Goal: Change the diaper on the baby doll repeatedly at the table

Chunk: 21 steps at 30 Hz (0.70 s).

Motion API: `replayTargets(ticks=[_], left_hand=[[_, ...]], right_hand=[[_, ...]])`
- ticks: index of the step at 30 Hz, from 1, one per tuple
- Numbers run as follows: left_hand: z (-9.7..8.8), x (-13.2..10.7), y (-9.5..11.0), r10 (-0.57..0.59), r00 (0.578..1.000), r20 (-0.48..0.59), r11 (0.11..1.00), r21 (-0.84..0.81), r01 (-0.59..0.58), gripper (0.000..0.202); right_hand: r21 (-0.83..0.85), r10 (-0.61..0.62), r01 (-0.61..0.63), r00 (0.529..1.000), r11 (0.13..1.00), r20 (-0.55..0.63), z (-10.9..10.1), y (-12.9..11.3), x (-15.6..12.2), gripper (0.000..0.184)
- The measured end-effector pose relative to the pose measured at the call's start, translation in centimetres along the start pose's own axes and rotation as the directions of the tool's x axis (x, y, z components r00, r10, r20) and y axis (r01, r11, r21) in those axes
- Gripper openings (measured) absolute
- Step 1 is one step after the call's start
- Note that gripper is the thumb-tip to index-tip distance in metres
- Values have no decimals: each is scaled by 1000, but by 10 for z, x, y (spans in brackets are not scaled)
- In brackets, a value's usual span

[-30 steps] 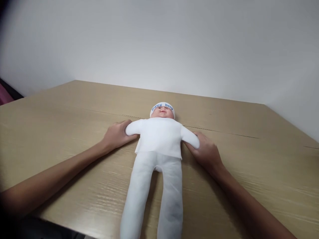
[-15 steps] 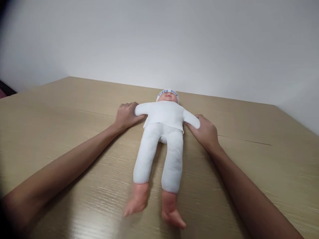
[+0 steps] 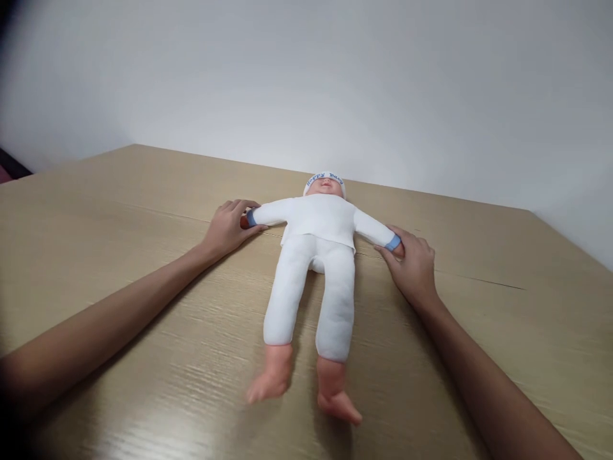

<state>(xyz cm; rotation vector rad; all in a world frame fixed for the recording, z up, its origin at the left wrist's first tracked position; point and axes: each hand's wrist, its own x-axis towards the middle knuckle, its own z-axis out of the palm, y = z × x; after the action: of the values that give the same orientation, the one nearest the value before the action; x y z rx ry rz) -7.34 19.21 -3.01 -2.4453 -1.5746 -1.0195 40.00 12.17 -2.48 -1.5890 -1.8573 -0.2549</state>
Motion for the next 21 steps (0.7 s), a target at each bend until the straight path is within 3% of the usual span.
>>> replayTargets(ticks=[9, 18, 21], left_hand=[[-2, -6, -6, -3, 999, 42, 995, -101, 7, 52], [-18, -41, 5, -89, 995, -35, 995, -40, 88, 53], [-29, -55, 22, -76, 986, -147, 997, -44, 70, 46]], right_hand=[[4, -31, 31, 996, 1000, 84, 12, 11, -7, 81], [-72, -8, 5, 999, 997, -52, 8, -18, -39, 87], [-23, -21, 18, 994, 1000, -106, 0, -38, -47, 78]])
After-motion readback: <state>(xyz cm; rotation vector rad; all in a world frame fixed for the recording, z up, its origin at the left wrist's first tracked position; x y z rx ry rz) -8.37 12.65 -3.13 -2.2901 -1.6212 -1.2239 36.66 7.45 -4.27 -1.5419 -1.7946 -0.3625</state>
